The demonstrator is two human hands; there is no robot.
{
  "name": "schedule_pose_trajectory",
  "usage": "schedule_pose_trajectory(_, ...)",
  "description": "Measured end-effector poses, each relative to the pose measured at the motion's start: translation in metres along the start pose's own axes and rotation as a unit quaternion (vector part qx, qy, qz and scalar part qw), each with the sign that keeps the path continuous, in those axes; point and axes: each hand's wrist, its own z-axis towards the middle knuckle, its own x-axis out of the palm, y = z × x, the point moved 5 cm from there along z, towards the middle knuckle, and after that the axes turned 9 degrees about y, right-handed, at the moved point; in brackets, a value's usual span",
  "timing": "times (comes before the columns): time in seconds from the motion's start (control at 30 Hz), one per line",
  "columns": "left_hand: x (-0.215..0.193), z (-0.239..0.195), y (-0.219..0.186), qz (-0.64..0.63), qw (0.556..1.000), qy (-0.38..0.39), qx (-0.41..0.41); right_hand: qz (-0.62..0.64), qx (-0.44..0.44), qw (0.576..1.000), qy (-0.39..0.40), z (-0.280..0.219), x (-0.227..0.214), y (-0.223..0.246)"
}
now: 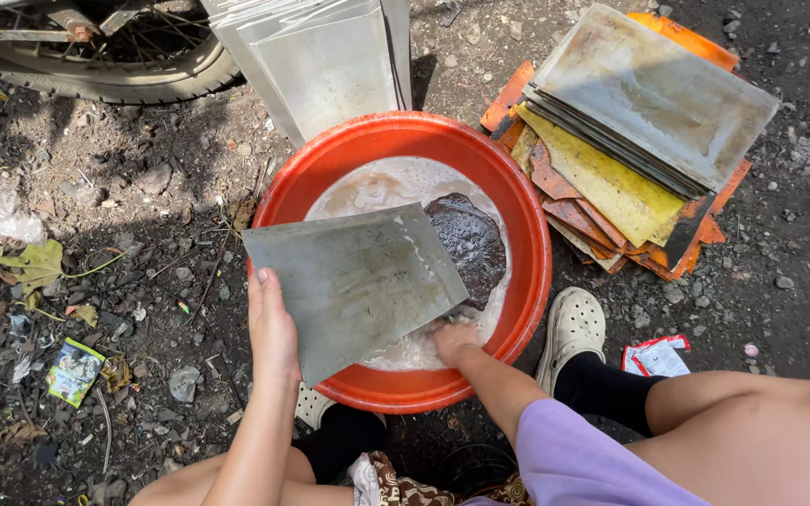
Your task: The person sits on the ground and scrubs rectangular metal sheets with a blue cloth using water from a red basin. They repeatedly dip the cloth, wipe both sides of each sheet, and stack the cleaned sheets nearby.
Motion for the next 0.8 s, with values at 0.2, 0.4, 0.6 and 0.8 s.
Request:
schedule_pose_trajectory(0.2,-0.002,0.014,0.007,0.056,0.994,0.003,0.089,0.141,-0.132,0.979,0.064,-0.045,-0.052,-0.033)
schedule_pose_trajectory(0.4,-0.009,0.029,0.024,0.018,0.995,0.014,0.097,0.307,-0.305,0.901,0.038,-0.151,-0.152,-0.038)
schedule_pose_trajectory(0.6,-0.011,0.026,0.037,0.039,0.996,-0.020,0.082,0.378,-0.454,0.802,-0.087,-0.211,-0.233,0.023)
schedule_pose_trajectory(0.8,-0.012,0.016,0.029,0.091,0.988,-0.037,0.117,0.214,-0.375,0.785,-0.444,-0.180,-0.236,0.121)
